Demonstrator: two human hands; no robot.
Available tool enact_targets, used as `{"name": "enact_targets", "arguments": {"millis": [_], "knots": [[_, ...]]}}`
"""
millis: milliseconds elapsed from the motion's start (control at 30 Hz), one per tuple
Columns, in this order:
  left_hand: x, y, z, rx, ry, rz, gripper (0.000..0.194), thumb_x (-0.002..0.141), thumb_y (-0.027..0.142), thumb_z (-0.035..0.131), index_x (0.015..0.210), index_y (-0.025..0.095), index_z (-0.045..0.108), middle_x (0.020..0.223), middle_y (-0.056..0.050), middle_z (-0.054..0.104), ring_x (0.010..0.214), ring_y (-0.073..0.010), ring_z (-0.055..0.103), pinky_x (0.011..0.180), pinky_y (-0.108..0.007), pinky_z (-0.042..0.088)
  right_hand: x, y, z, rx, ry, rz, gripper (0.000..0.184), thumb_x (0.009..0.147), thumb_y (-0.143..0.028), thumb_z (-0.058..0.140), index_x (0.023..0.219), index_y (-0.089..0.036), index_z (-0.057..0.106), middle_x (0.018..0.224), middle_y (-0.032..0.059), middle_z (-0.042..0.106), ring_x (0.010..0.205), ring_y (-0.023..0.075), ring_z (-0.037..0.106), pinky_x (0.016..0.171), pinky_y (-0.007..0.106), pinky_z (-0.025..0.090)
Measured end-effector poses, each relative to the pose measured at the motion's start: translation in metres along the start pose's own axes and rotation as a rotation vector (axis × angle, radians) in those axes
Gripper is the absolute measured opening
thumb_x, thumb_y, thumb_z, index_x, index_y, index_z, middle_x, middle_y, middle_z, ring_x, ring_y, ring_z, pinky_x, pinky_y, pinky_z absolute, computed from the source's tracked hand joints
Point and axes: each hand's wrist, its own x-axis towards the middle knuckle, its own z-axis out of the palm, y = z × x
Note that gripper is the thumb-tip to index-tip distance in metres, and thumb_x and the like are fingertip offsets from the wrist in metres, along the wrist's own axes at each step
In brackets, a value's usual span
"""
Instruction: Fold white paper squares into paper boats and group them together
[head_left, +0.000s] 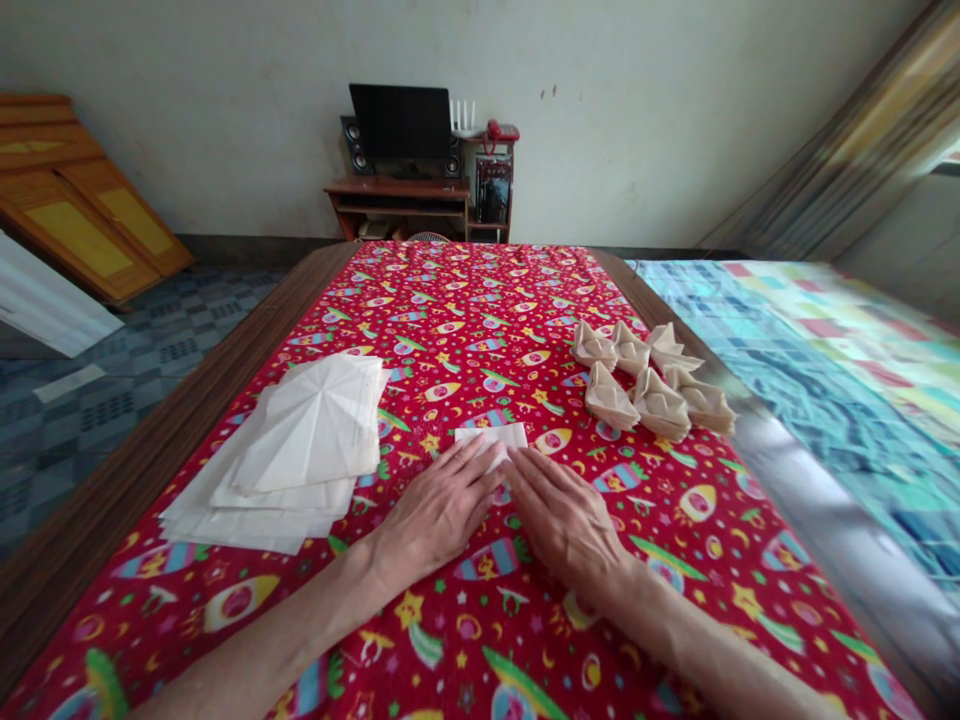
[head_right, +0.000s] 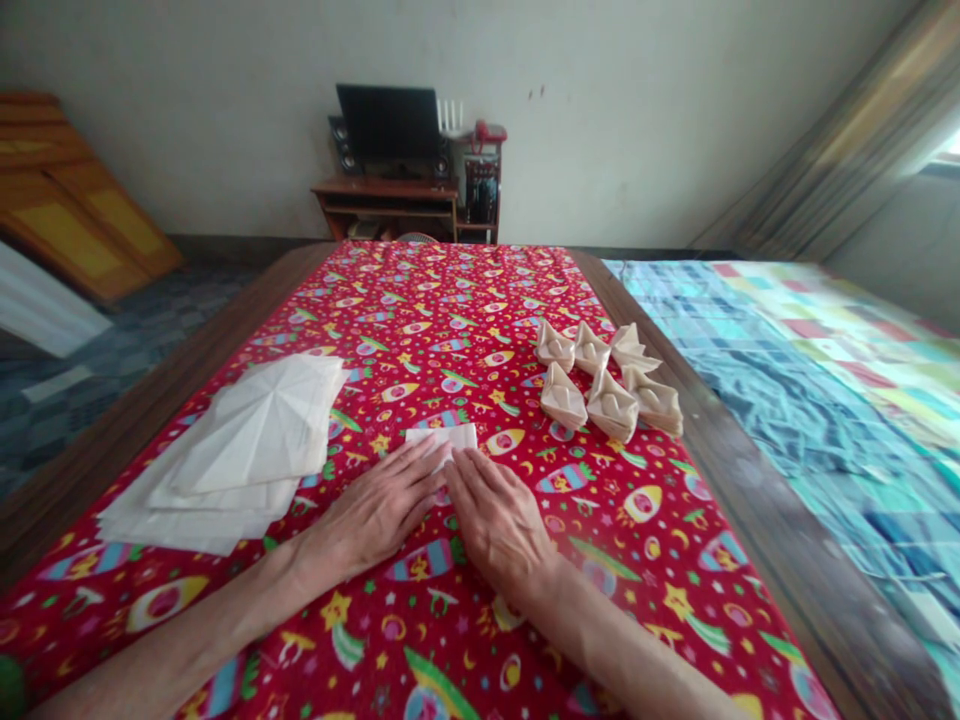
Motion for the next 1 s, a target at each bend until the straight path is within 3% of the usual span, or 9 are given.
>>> {"name": "enact_targets", "arguments": {"millis": [167,300,533,833,1000], "knots": [[-0.003,0.002,-0.004,0.019,-0.033,-0.026,0.045,0.095,0.023,0.039,0.139,0.016,0.039,0.147,-0.005,0.038,0.139,-0.0194,0.028,0.114,-0.039,0.028,-0.014,-0.004,-0.002,0.05,-0.151,0.028,0.051,0.095,-0.033,0.042,0.137,-0.004,0.041,0.141,0.0164,0.044,0.131,0.027,0.041,0.105,0.045,0.041],[-0.013,-0.001,-0.009,0.046,-0.056,-0.061,0.042,0.097,0.026,0.037,0.138,0.02,0.041,0.147,-0.002,0.038,0.138,-0.0177,0.031,0.114,-0.041,0.028,-0.017,0.005,-0.009,0.079,-0.207,0.03,0.049,0.096,-0.031,0.04,0.138,-0.007,0.041,0.141,0.0134,0.045,0.133,0.026,0.037,0.109,0.045,0.037],[-0.032,-0.006,-0.014,0.103,-0.028,-0.045,0.042,0.095,0.02,0.039,0.136,0.019,0.043,0.144,-0.003,0.043,0.135,-0.019,0.036,0.112,-0.043,0.03,-0.016,0.01,-0.008,0.071,-0.125,0.026,0.037,0.097,-0.024,0.038,0.128,-0.01,0.054,0.128,0.0113,0.058,0.124,0.0244,0.05,0.107,0.047,0.039],[-0.007,0.011,-0.005,0.047,-0.013,0.006,0.043,0.096,0.026,0.04,0.137,0.012,0.042,0.144,-0.009,0.043,0.136,-0.0209,0.034,0.113,-0.04,0.03,-0.014,0.005,-0.002,0.05,-0.065,0.079,0.033,0.096,-0.024,0.042,0.12,-0.012,0.06,0.122,0.0104,0.063,0.119,0.0232,0.054,0.115,0.052,0.017],[-0.019,0.003,-0.008,0.059,-0.016,-0.043,0.041,0.096,0.024,0.038,0.136,0.017,0.043,0.142,-0.005,0.046,0.135,-0.0187,0.036,0.113,-0.042,0.03,-0.014,0.008,-0.004,0.07,-0.03,0.131,0.029,0.095,-0.023,0.044,0.117,-0.016,0.062,0.118,0.006,0.066,0.115,0.0203,0.057,0.117,0.05,0.014]]}}
